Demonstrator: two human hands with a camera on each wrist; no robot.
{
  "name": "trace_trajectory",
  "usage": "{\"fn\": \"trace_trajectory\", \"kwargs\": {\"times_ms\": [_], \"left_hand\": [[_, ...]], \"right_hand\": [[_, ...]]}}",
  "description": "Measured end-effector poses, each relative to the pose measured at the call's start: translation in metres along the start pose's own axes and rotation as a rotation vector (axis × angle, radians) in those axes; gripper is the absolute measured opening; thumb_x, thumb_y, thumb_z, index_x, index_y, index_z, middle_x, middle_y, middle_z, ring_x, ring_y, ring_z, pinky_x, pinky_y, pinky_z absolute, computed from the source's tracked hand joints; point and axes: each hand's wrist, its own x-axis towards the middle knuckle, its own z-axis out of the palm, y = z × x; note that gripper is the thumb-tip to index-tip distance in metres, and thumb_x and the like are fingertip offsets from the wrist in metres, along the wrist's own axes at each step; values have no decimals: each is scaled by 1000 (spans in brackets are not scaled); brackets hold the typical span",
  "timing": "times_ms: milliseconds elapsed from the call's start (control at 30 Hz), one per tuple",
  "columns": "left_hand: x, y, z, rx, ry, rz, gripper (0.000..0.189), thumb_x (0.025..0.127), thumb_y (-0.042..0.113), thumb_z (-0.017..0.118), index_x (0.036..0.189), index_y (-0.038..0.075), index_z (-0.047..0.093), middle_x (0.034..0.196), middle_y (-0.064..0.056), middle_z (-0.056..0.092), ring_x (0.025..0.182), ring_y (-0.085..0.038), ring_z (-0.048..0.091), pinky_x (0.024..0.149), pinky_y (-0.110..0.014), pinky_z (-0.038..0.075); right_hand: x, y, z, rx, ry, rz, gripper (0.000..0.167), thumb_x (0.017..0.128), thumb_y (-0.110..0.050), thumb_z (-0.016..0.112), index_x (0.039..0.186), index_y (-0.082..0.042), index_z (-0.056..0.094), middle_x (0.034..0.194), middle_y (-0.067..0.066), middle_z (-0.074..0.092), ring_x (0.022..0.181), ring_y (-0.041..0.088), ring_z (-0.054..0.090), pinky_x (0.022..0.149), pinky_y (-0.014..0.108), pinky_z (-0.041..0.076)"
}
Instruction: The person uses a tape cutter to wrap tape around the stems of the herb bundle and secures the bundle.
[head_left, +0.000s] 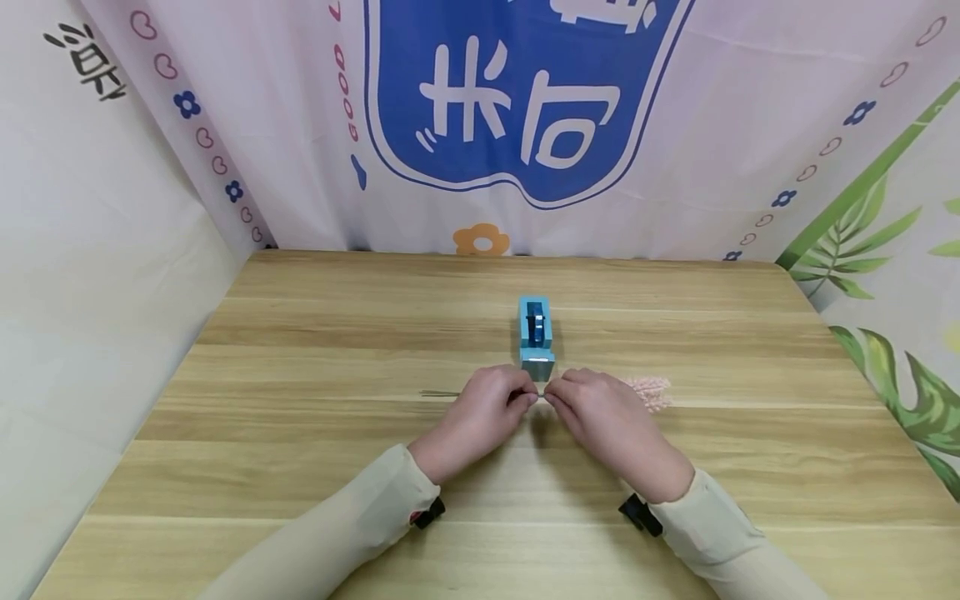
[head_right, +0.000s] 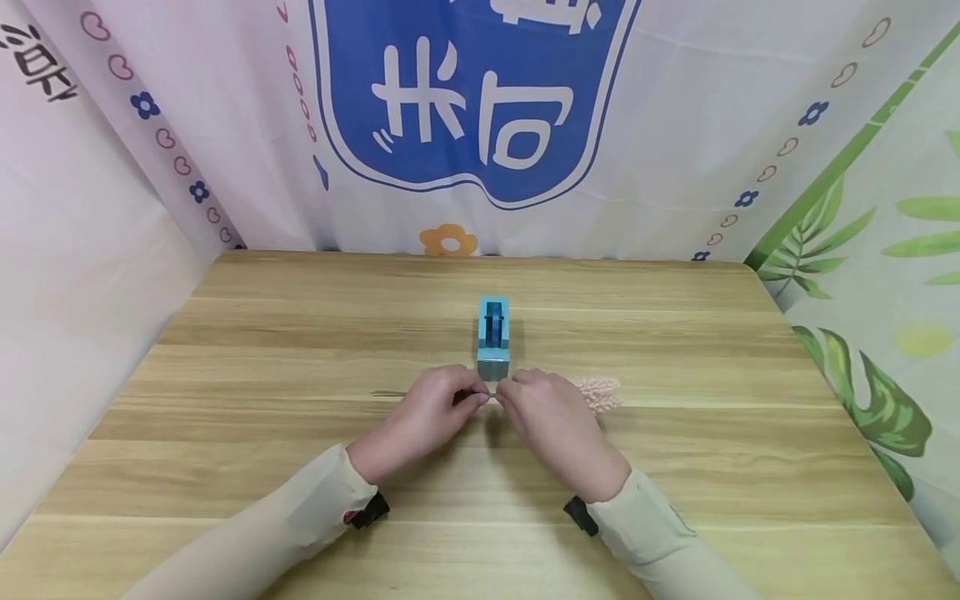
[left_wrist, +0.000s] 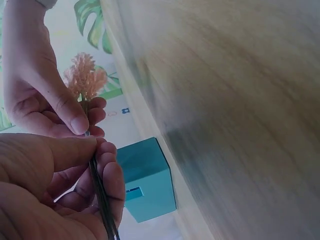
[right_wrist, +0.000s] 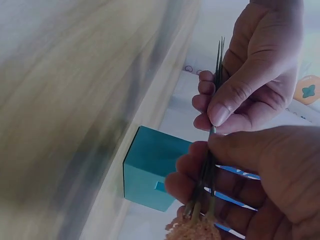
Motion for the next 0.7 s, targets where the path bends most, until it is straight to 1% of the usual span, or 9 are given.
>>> {"fn": "trace_trajectory", "kwargs": {"times_ms": [33, 100, 300, 500, 700], "left_hand": [[0, 0, 0, 2, 1, 1, 9, 99, 5, 70, 96, 2, 78, 90, -6, 76, 80, -13, 64, 72, -25, 54], [0, 0, 1, 15, -2, 3, 11, 100, 6, 69, 97, 2, 78, 91, -7, 75, 80, -15, 65, 73, -27, 55], [-1, 0, 3, 73, -25, 8, 16, 104, 8, 63, 102, 2, 77, 93, -8, 74, 82, -16, 64, 76, -29, 56], [0, -3, 4, 56, -31, -9, 16, 104, 8, 63, 103, 2, 78, 93, -9, 74, 81, -15, 63, 74, -27, 55], [0, -5, 3, 41, -16, -12, 15, 103, 8, 65, 102, 3, 78, 93, -7, 74, 80, -14, 62, 73, -26, 54]], "right_hand": [[0, 0, 0, -6, 5, -1, 6, 98, -16, 75, 96, -12, 79, 87, -4, 73, 80, 12, 68, 72, 32, 60], [0, 0, -1, -11, 14, 0, 6, 97, -17, 76, 95, -12, 80, 87, -4, 73, 81, 13, 69, 74, 33, 60], [0, 2, 0, -40, 42, -18, 6, 95, -17, 79, 91, -13, 79, 83, -5, 72, 77, 13, 65, 72, 33, 57], [0, 4, 3, -43, 64, -27, 5, 94, -16, 79, 90, -13, 76, 82, -5, 68, 76, 13, 60, 70, 31, 54], [0, 3, 5, -70, 49, -36, 8, 95, -17, 78, 92, -12, 74, 79, -4, 63, 70, 10, 55, 66, 29, 52]]}}
